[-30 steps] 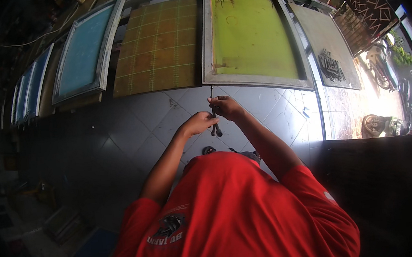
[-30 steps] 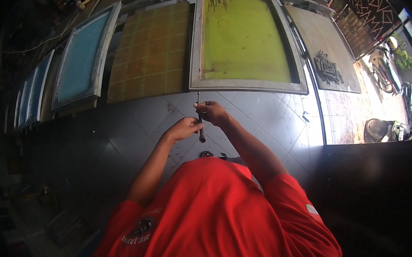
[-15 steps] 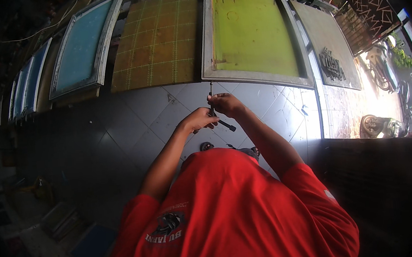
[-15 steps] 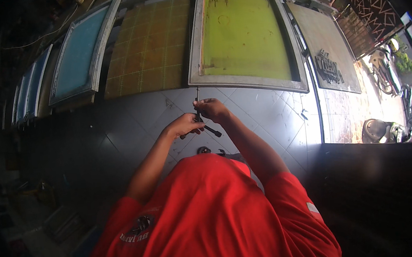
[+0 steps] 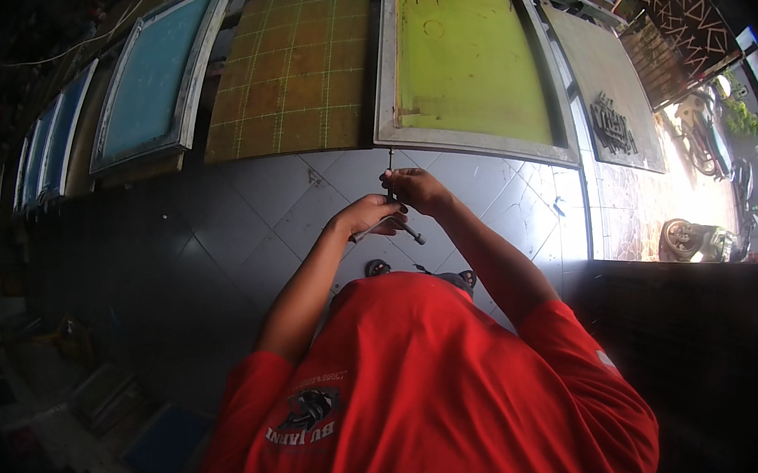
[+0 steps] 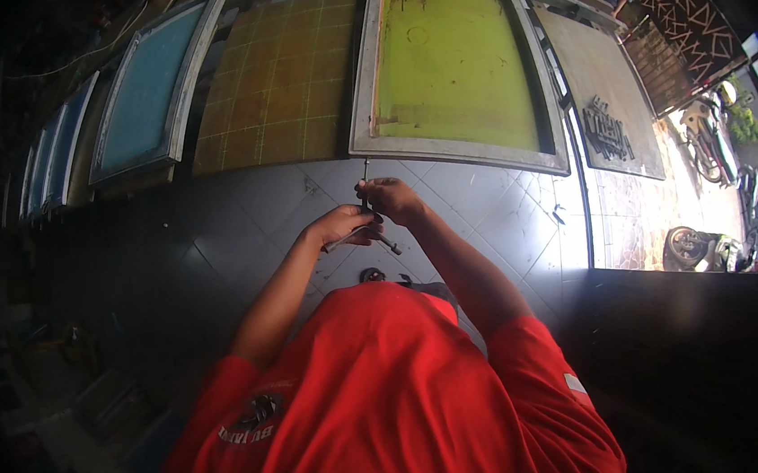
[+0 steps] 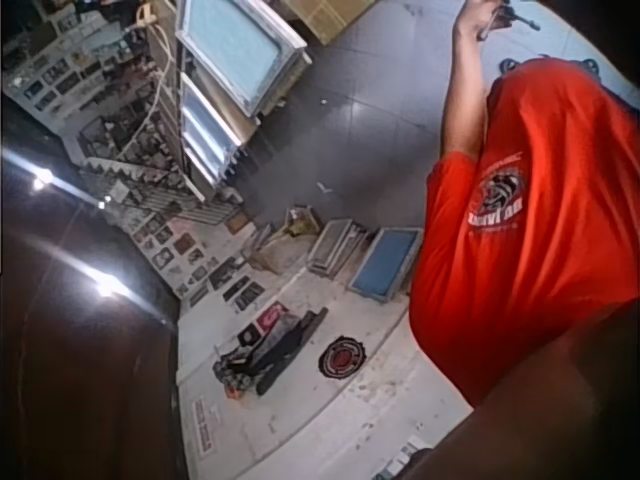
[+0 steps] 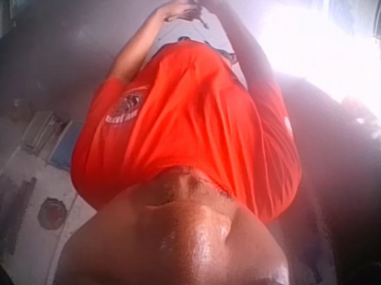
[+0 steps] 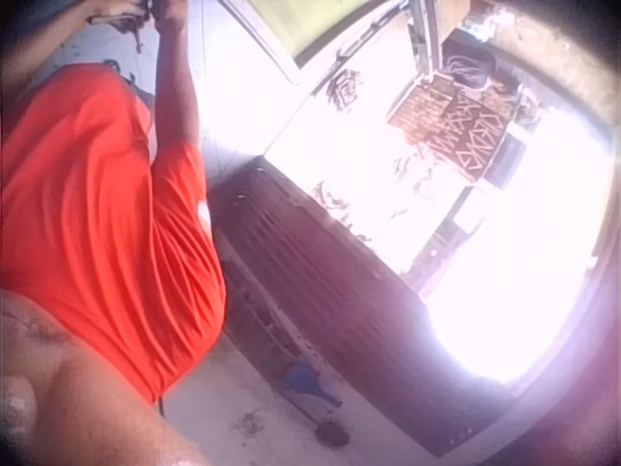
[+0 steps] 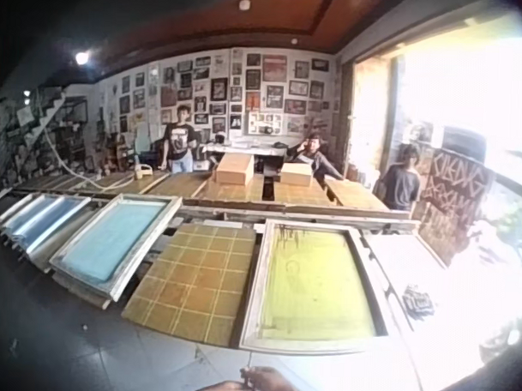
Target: The person adjusts a screen printing frame on a press using a tool and secures it by hand.
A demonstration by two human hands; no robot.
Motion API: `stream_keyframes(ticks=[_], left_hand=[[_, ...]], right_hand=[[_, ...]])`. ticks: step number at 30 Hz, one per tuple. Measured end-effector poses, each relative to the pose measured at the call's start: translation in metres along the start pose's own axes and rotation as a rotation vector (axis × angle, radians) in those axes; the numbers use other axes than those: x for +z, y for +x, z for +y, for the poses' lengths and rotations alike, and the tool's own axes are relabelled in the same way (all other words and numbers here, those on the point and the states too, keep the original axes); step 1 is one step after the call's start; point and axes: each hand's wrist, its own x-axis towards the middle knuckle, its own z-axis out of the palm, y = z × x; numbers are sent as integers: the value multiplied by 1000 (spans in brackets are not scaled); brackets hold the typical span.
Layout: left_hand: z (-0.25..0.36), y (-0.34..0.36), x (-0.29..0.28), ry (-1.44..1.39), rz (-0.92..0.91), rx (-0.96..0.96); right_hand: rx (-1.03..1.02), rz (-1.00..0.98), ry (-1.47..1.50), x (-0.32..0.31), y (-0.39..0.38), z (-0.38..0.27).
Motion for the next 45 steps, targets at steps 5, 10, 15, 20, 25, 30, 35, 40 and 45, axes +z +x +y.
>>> stream_keyframes(ticks=[5, 10, 15, 20, 25, 30, 35, 40, 45], left_hand=[[15, -9, 16, 639, 140, 38], [3, -2, 13, 409, 148, 81], [-9, 5, -2, 141, 97, 103], [9, -7, 3, 542, 73, -4], [-5, 8, 7, 528, 196, 70], [-39, 17, 1, 153, 246, 130], [-34, 7, 5, -804, -513, 166], [-45, 0, -4, -832, -506, 181], [-27, -10, -13, -326, -277, 29]], right_hand=[[52, 78, -40, 15, -2, -5], [58, 25, -115, 16, -1, -13], [-306, -39, -234, 8, -2, -6], [30, -5, -49, 1, 3, -6], [130, 270, -338, 25, -2, -19], [-350, -62, -454, 3, 3, -11], [-279, 18, -193, 0, 17, 7], [67, 134, 220, 3, 18, 3], [74, 202, 137, 20, 8, -11]])
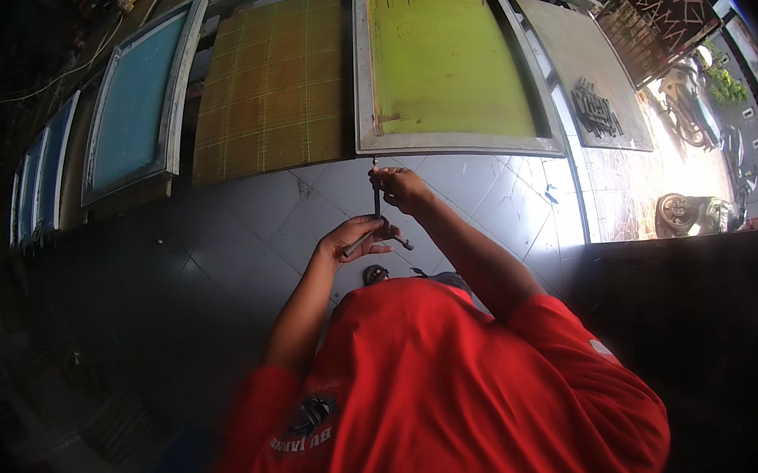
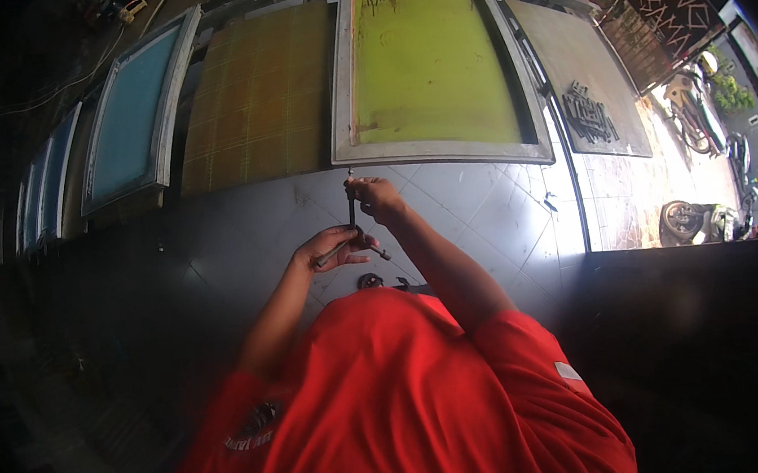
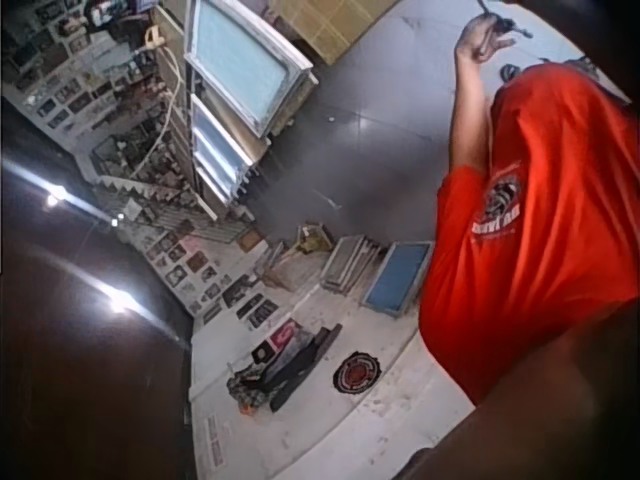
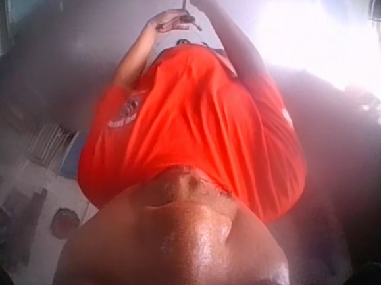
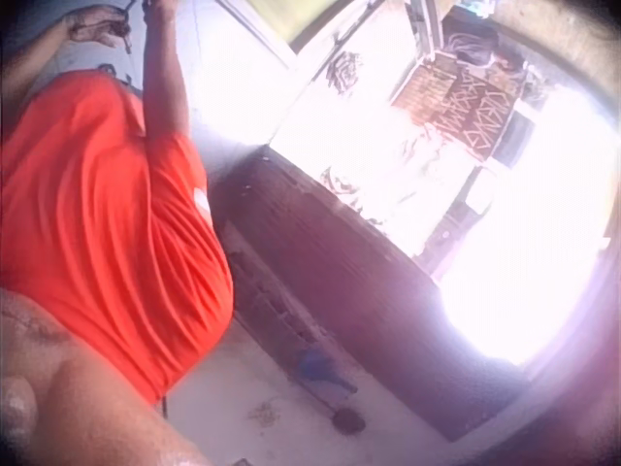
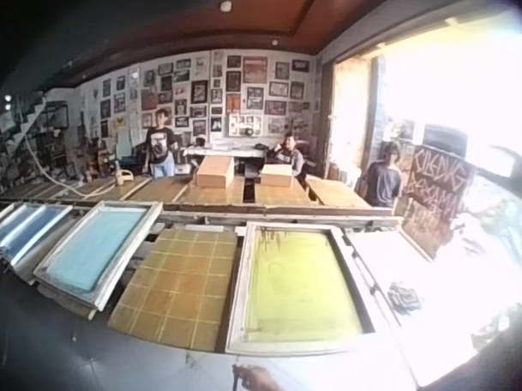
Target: The person adjusts a screen printing frame on a press using a tool and secures it by hand.
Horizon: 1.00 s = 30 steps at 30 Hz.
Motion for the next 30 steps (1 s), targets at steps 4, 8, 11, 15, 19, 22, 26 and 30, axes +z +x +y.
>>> stream_keyframes(ticks=[4, 8, 11, 15, 19, 22, 26, 30], left_hand=[[15, 13, 22, 536, 329, -149], [3, 27, 12, 682, 397, -79], [-3, 26, 7, 743, 305, -85], [-21, 21, -18, 811, 198, -338], [-65, -1, -50, 735, 336, -293], [-91, -36, -72, 550, 530, -190], [-126, -89, -103, 429, 796, -83], [-175, -138, -140, 517, 1008, -131]], right_hand=[[-28, 36, -29, -3, -2, 1], [-76, -2, -148, -9, 0, -1], [-88, 64, -196, -9, 4, 2], [-70, 157, -228, 1, 3, -1], [-5, 76, -4, 11, -13, -6], [42, -78, 105, 8, -24, -6], [1, -136, 188, -7, -10, 8], [37, -86, 312, 4, -8, 14]])
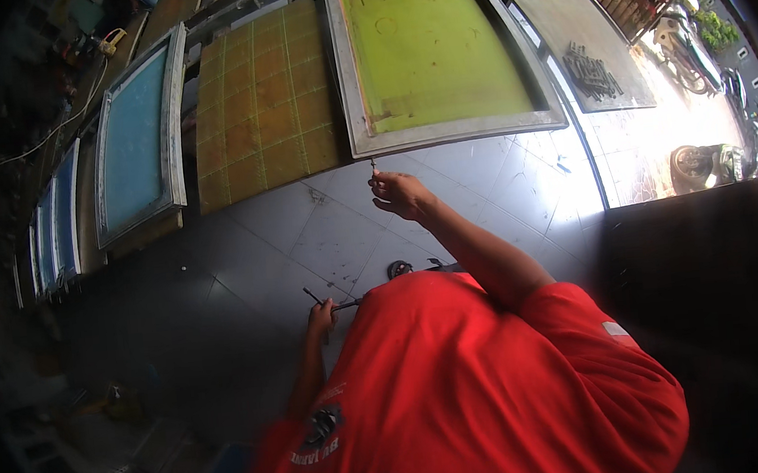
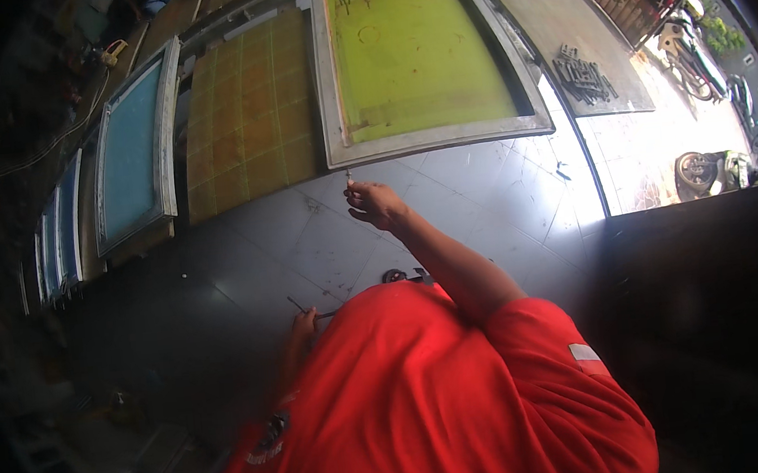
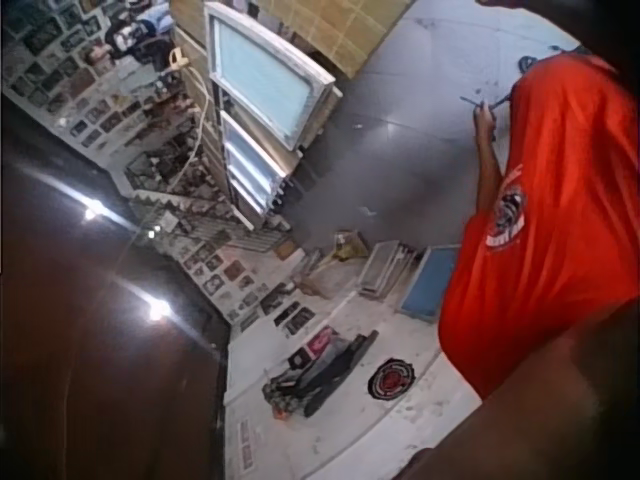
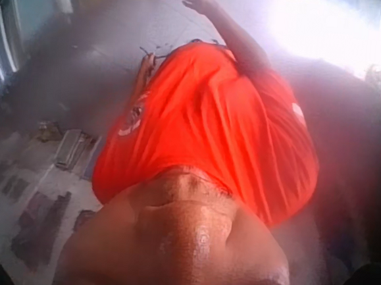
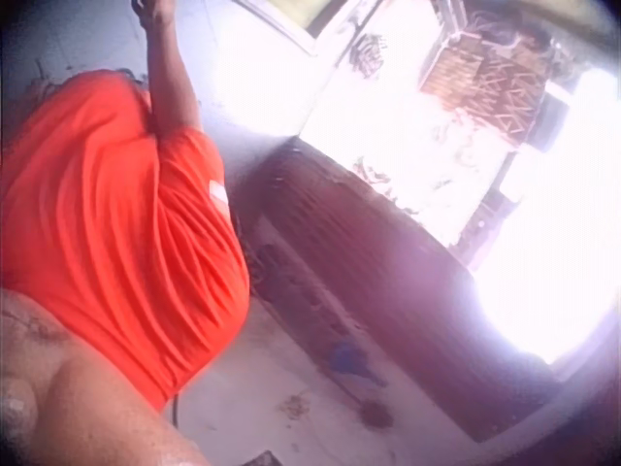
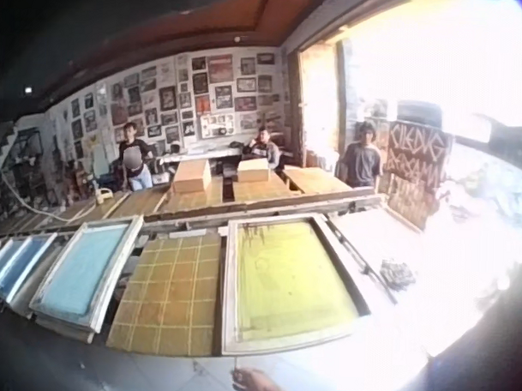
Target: The person adjusts a screen printing frame on a press using a tool and secures it by hand.
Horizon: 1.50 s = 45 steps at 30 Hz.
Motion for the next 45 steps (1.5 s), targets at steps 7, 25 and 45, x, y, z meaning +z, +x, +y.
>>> stream_keyframes(ticks=[7, 25, 45], left_hand=[[-70, -44, -12, 267, 17, 17], [-27, -37, -11, 88, 36, -49], [-50, -39, -5, 192, -18, -121]], right_hand=[[-81, 71, -9, 10, 5, 5], [-41, 92, 95, 16, -5, 5], [-38, 117, 42, 13, 5, 15]])
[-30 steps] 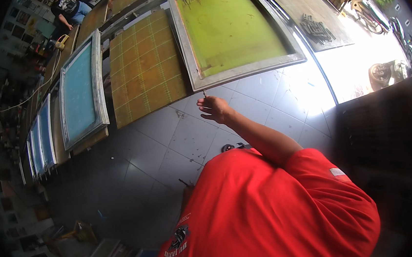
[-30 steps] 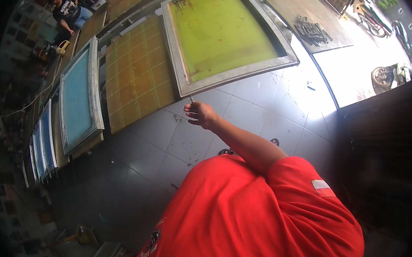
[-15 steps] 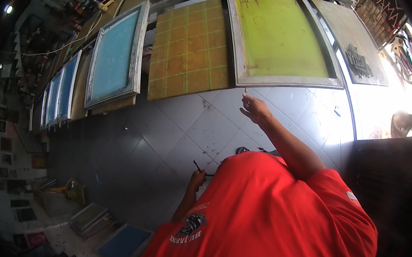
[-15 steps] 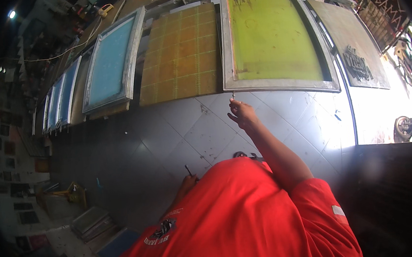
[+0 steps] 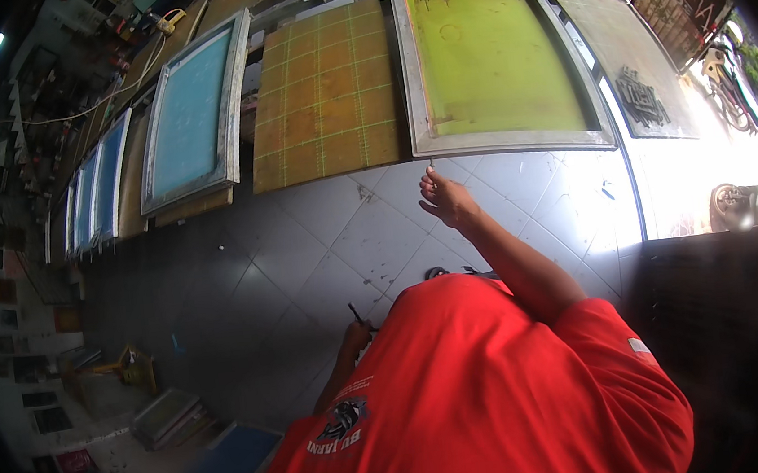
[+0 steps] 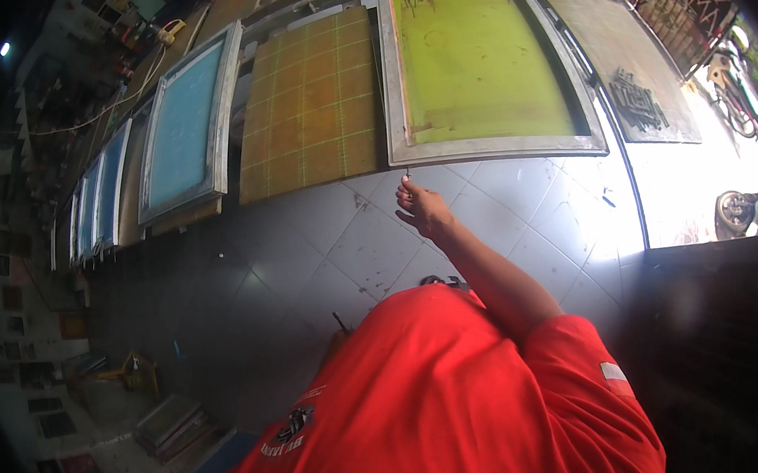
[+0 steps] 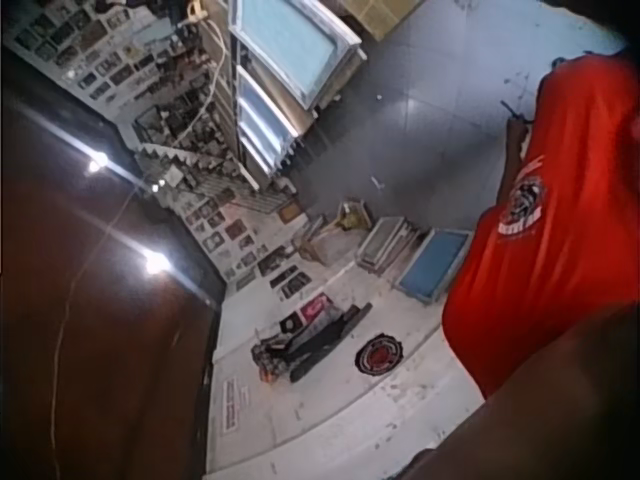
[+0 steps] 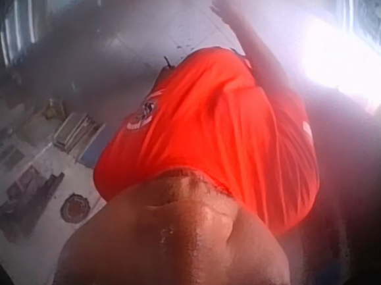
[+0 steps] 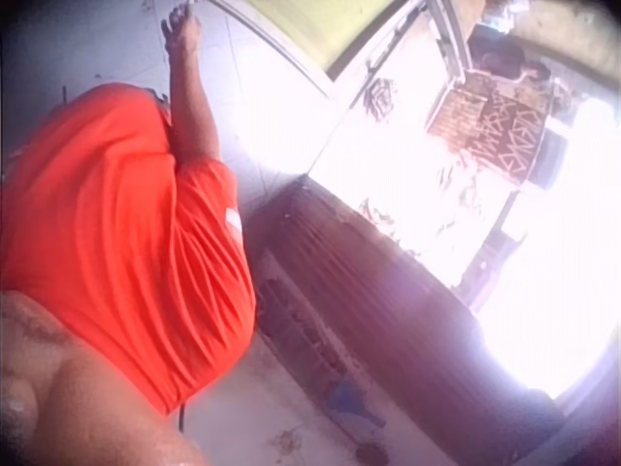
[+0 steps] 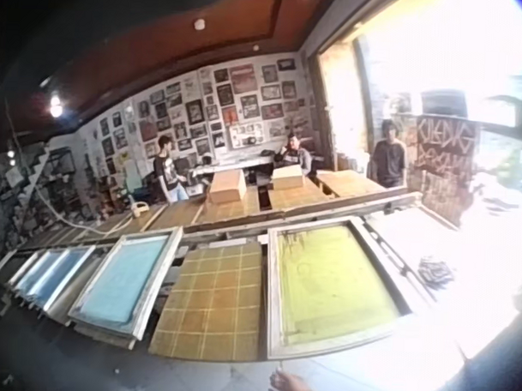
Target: The person adjusts a screen printing frame on a press using a tool and secures it by hand.
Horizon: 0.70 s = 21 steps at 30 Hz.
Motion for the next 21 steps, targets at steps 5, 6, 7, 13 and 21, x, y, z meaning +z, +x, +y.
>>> stream_keyframes(ticks=[5, 6, 7, 13, 21], left_hand=[[28, -20, -3, 45, 36, 78], [31, -20, -3, 27, 38, 66], [29, -20, -2, 33, 36, 83], [26, -22, -1, 51, 19, 94], [16, -10, -4, 47, 14, 58]], right_hand=[[10, -124, 75, -4, -3, -6], [-3, -108, 54, -7, -1, -4], [-13, -93, 29, -4, -4, -5], [81, -56, 102, 4, -19, -11], [-55, -34, -54, -13, 6, -1]])
